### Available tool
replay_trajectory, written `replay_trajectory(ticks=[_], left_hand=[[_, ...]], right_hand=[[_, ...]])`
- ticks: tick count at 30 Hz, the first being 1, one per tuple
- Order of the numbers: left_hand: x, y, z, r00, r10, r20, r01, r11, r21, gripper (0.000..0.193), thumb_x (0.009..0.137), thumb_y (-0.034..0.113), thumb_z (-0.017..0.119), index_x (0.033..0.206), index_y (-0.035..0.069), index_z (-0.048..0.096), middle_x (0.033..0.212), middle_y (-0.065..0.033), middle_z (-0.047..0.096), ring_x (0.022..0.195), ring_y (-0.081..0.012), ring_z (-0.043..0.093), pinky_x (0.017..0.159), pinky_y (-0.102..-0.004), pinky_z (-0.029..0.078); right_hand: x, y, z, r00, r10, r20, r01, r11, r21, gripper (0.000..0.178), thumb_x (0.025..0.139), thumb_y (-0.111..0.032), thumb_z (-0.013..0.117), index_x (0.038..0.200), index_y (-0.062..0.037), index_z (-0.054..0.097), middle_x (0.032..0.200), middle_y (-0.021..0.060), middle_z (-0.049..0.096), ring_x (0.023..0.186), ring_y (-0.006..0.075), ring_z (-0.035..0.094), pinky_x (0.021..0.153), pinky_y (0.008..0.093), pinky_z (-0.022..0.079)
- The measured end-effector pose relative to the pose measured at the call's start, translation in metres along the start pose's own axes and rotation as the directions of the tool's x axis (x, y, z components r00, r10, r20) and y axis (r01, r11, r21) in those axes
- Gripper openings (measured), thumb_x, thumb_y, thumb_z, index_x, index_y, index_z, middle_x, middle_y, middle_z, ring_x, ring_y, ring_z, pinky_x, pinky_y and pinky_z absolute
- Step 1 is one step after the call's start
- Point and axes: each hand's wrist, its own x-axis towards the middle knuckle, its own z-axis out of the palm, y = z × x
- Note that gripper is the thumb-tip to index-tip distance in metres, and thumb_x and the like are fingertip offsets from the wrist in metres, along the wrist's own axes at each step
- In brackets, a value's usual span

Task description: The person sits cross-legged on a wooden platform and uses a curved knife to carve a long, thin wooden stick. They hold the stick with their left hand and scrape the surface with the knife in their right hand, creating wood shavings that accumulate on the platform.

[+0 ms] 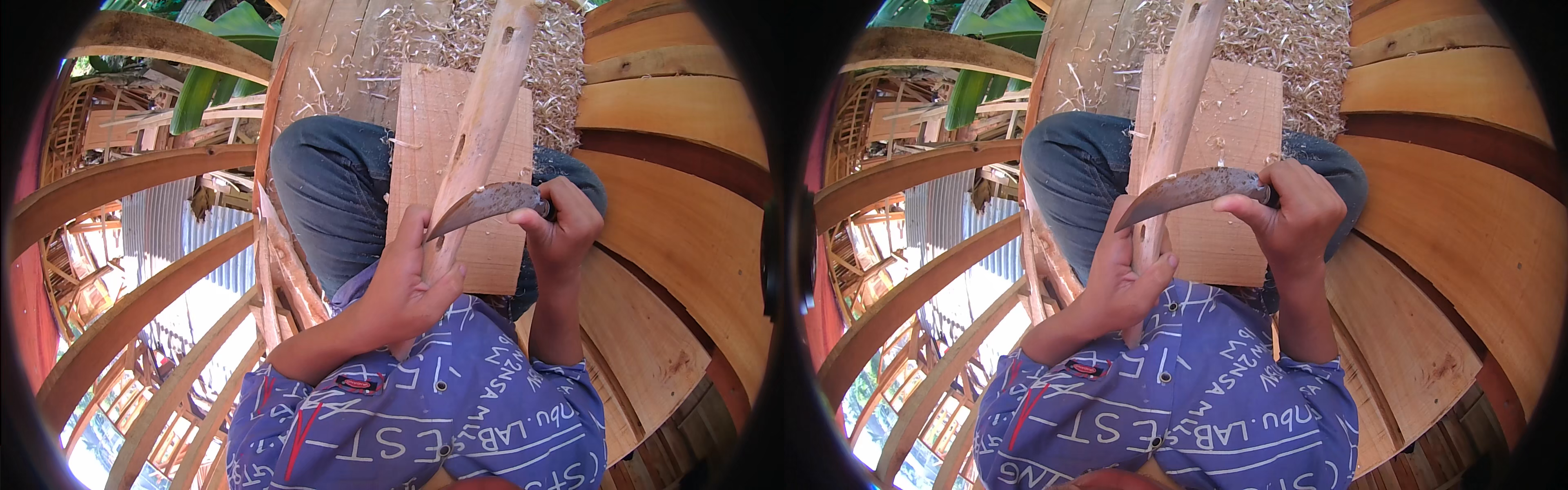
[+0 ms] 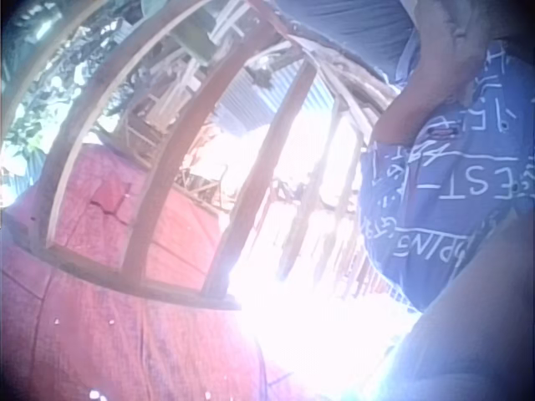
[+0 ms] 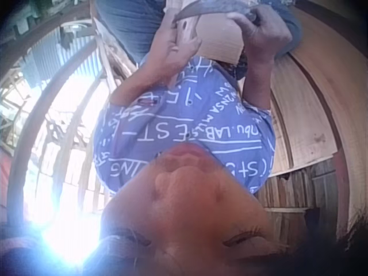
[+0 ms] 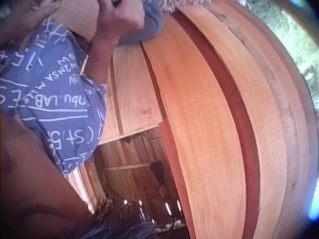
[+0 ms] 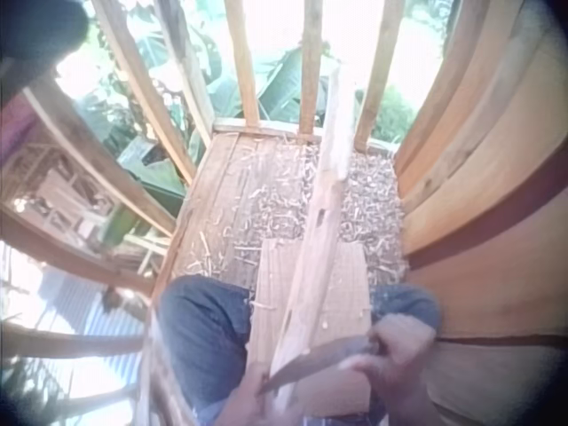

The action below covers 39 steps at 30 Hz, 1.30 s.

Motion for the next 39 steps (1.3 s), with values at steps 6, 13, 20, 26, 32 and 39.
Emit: replay_trajectory(ticks=[6,13,20,26,32,39], left_hand=[[-0.015,0.007,0.007,0.922,-0.326,0.209,0.361,0.919,-0.157,0.04,0.083,0.006,0.059,0.117,0.0,0.039,0.096,-0.0058,0.047,0.083,-0.0098,0.046,0.073,-0.0265,0.04],[-0.008,-0.003,0.002,0.977,-0.21,0.043,0.212,0.976,-0.042,0.04,0.082,0.009,0.063,0.112,0.002,0.038,0.083,-0.0058,0.049,0.076,-0.0093,0.049,0.066,-0.0259,0.042],[0.009,0.013,-0.001,0.93,-0.367,0.023,0.367,0.921,-0.129,0.045,0.081,0.01,0.069,0.112,0.0,0.037,0.091,-0.0159,0.056,0.083,-0.0149,0.056,0.069,-0.0317,0.047],[0.004,0.005,0.003,0.982,-0.188,0.001,0.188,0.982,-0.022,0.038,0.086,0.01,0.065,0.11,0.002,0.036,0.088,-0.0052,0.051,0.057,-0.0039,0.05,0.046,-0.0185,0.038],[0.002,-0.001,0.009,0.994,-0.102,-0.025,0.103,0.993,0.056,0.047,0.082,0.012,0.068,0.112,-0.001,0.035,0.087,-0.02,0.056,0.079,-0.0225,0.061,0.059,-0.0337,0.047],[-0.009,0.006,0.009,0.973,-0.229,-0.007,0.229,0.973,-0.032,0.041,0.084,0.011,0.066,0.112,0.001,0.038,0.088,-0.0048,0.048,0.081,-0.0095,0.047,0.072,-0.0245,0.04]], right_hand=[[0.005,0.033,-0.003,0.948,0.289,-0.134,-0.281,0.957,0.078,0.057,0.084,-0.055,0.062,0.064,-0.0033,0.048,0.056,0.0086,0.035,0.05,0.0162,0.035,0.047,0.0308,0.031],[-0.004,0.056,-0.026,0.931,0.345,-0.122,-0.325,0.933,0.156,0.058,0.089,-0.053,0.058,0.065,-0.0015,0.045,0.056,0.0051,0.03,0.055,0.0106,0.032,0.047,0.0289,0.029],[-0.028,0.001,0.007,0.993,0.07,0.097,-0.078,0.994,0.081,0.06,0.069,-0.063,0.067,0.061,-0.0055,0.051,0.053,0.0074,0.046,0.048,0.0257,0.049,0.045,0.0329,0.036],[-0.017,0.008,0.002,0.995,0.088,0.055,-0.089,0.996,0.013,0.061,0.066,-0.064,0.067,0.059,-0.0059,0.05,0.053,0.0068,0.046,0.047,0.0247,0.049,0.044,0.033,0.036],[-0.012,0.015,-0.001,0.997,0.074,0.015,-0.073,0.996,-0.043,0.061,0.067,-0.064,0.067,0.059,-0.0054,0.05,0.053,0.0073,0.046,0.047,0.0252,0.048,0.044,0.0331,0.035],[-0.004,0.042,-0.002,0.954,0.278,-0.113,-0.287,0.956,-0.069,0.062,0.077,-0.061,0.064,0.063,-0.0019,0.051,0.054,0.0113,0.04,0.047,0.0264,0.041,0.045,0.0332,0.034]])
